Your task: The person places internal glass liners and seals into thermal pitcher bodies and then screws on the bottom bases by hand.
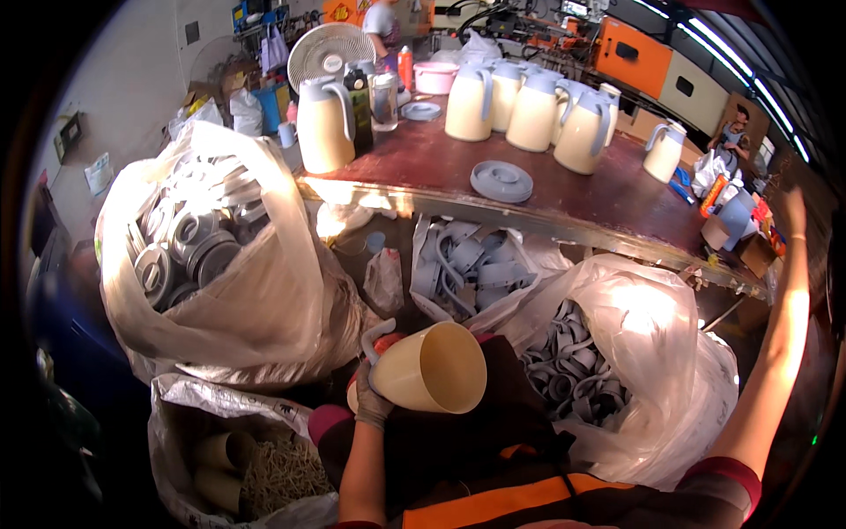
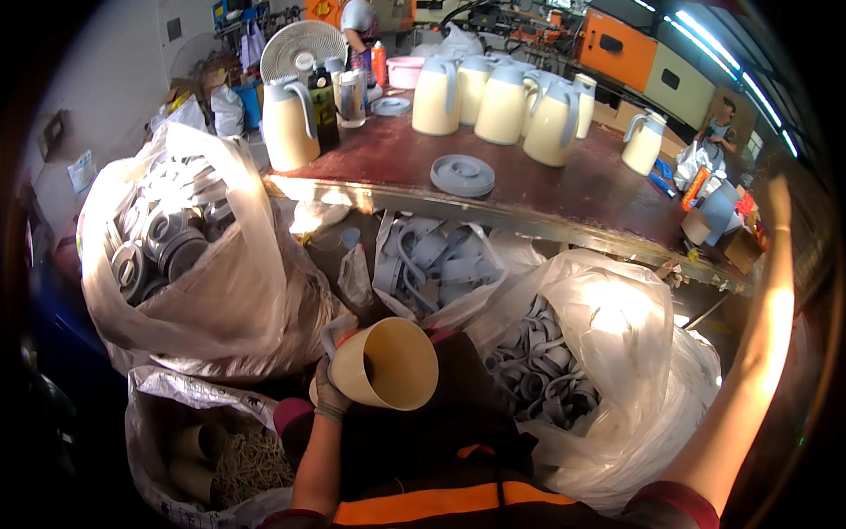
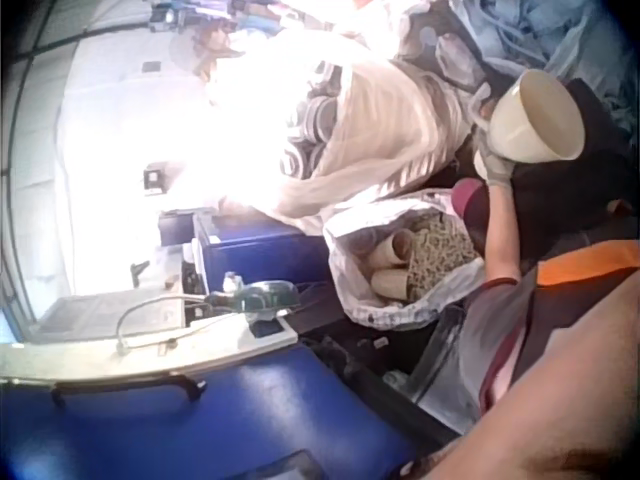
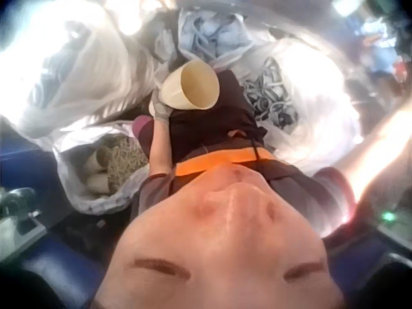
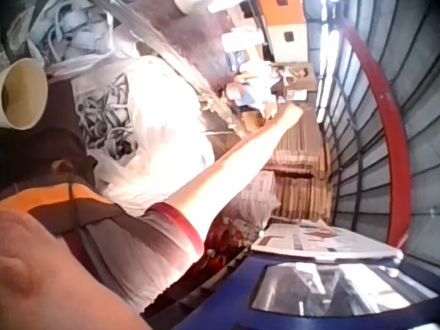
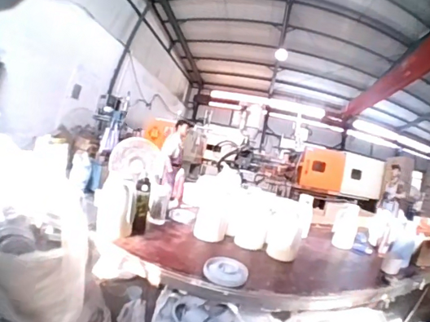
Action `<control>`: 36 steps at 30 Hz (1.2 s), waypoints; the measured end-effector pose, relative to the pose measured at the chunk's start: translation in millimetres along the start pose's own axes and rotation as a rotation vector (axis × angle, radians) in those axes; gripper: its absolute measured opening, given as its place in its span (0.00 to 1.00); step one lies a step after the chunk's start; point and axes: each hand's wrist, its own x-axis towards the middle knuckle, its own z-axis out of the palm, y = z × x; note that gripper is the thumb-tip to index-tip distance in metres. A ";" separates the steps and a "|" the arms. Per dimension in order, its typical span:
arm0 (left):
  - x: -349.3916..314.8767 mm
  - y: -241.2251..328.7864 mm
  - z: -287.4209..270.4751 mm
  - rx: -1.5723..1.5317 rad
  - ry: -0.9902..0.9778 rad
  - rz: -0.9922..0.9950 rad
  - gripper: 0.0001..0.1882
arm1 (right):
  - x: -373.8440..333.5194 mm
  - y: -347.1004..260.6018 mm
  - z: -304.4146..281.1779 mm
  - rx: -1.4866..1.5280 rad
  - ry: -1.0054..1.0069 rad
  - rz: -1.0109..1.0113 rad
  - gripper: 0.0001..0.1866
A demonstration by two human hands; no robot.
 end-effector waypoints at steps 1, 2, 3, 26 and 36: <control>-0.8 0.3 -0.4 0.030 -0.001 0.012 0.33 | -13.5 -45.5 14.6 0.170 0.028 -0.059 0.14; -1.4 -0.3 -0.9 0.056 -0.003 0.024 0.33 | -31.0 -98.0 28.9 0.277 0.000 -0.125 0.14; -1.6 0.0 -1.4 -0.002 -0.068 -0.017 0.33 | -59.7 -162.6 49.6 0.322 -0.069 -0.236 0.15; 4.3 -4.3 11.0 0.102 0.287 0.057 0.23 | -275.0 -525.7 38.1 0.989 -0.596 -0.852 0.21; 7.2 -3.7 -4.0 -0.003 0.278 0.034 0.25 | -218.4 -473.0 62.8 1.170 -0.434 -0.282 0.21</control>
